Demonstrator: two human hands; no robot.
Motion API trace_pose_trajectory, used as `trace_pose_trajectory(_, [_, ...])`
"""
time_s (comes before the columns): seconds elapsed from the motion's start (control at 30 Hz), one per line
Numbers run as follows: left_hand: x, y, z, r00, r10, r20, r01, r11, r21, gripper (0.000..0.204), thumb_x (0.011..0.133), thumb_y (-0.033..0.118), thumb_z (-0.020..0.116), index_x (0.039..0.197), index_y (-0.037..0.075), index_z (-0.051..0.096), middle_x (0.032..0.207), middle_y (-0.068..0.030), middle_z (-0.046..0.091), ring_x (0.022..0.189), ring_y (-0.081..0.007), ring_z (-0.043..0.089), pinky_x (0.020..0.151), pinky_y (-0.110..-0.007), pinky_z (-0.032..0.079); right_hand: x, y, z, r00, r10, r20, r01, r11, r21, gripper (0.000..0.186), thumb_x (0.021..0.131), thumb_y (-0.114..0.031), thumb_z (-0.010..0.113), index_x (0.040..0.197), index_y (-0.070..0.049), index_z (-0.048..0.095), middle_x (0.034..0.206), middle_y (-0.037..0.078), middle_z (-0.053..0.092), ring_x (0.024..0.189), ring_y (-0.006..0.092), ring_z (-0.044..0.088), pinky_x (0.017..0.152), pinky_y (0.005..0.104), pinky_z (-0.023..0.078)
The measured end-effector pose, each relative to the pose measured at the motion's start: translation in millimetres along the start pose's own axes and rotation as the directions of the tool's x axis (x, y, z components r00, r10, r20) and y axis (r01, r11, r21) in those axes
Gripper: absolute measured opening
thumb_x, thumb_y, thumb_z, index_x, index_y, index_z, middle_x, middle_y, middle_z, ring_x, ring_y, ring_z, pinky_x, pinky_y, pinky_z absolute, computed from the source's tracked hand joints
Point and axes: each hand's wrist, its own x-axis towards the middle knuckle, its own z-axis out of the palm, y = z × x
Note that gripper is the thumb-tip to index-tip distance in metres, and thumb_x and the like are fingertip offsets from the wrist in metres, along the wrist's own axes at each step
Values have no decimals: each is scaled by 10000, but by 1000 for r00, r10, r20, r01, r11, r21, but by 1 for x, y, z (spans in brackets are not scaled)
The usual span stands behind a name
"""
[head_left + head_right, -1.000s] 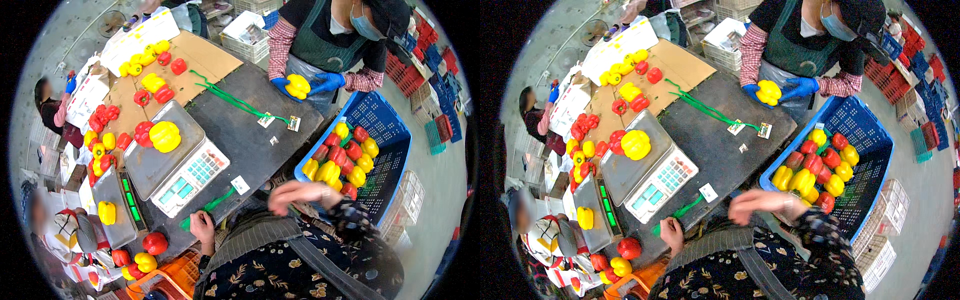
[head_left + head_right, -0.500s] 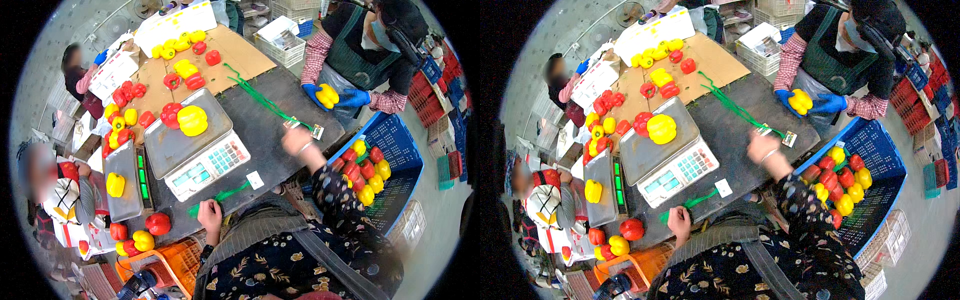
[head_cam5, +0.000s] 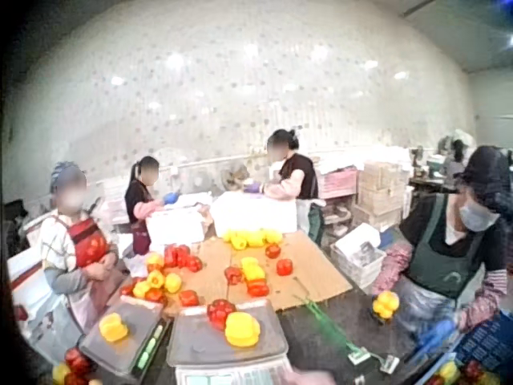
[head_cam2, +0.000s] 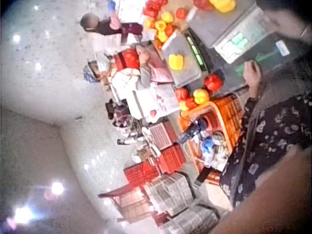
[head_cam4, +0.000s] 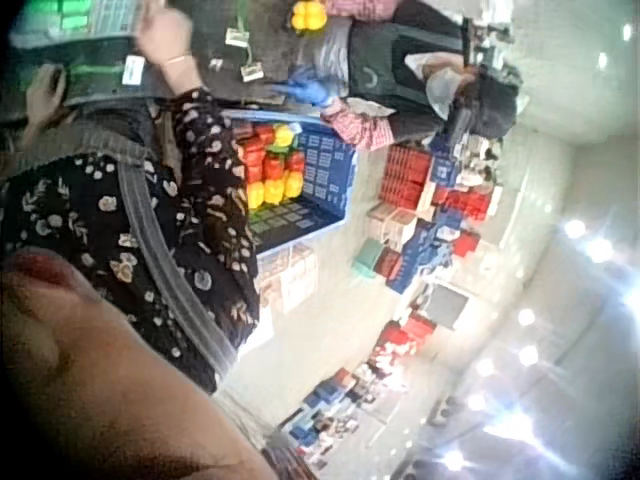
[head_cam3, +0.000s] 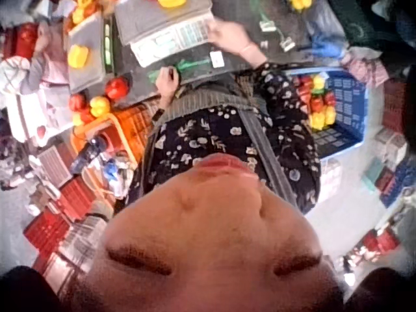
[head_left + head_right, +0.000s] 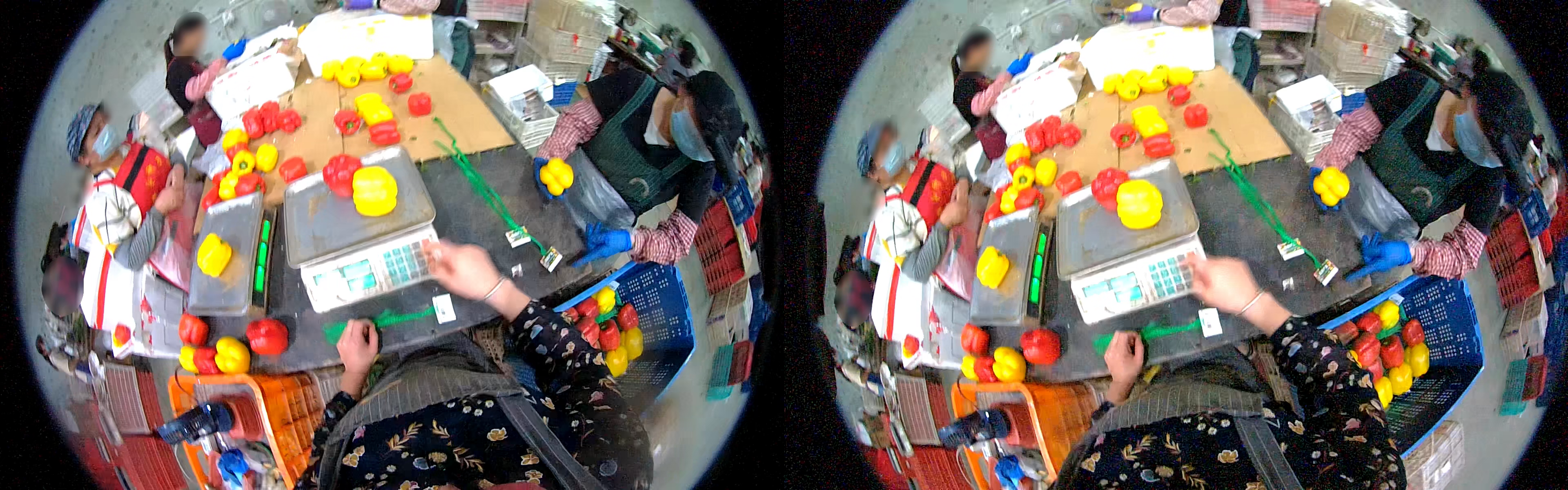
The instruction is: The person picks red and yellow bell peppers, places them on a digital scale, and then ties them together with green plastic ties. The tied peppers are placed into a blue crate. Other workers are visible in the background performing similar tasks.
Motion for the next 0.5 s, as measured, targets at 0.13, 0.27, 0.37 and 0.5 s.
trace_pose_trajectory(0.13, [-1,-5,-1,999,-3,33,5,998,-66,58,793,82,628,831,75,584,757,-95,557,625,-282,555,571,-344,469,-10,4,15,893,314,322,-269,947,-177,287,842,-356,534,915,-102,645,819,177,644,795,334,634,735,401,516])
trace_pose_trajectory(0.27, [-3,1,-3,998,-18,53,19,1000,-17,59,768,69,634,778,93,581,710,-65,532,621,-248,562,536,-334,453,-42,54,0,913,355,-201,-320,929,188,144,886,-167,545,960,-90,642,749,131,628,595,207,593,553,332,455])
trace_pose_trajectory(0.37, [-3,0,0,992,-85,91,83,996,20,77,750,102,649,781,113,579,716,-51,524,641,-245,564,554,-349,460,-54,82,20,931,340,-129,-344,939,-8,144,889,-165,552,983,-109,646,702,120,604,563,187,571,548,315,453])
trace_pose_trajectory(0.5, [-1,3,-1,984,-76,160,74,997,19,91,740,115,655,776,124,572,728,-49,511,653,-246,563,563,-355,462,-50,93,14,912,382,-151,-395,916,-66,164,889,-179,567,1011,-110,652,692,85,606,575,182,573,563,314,461])
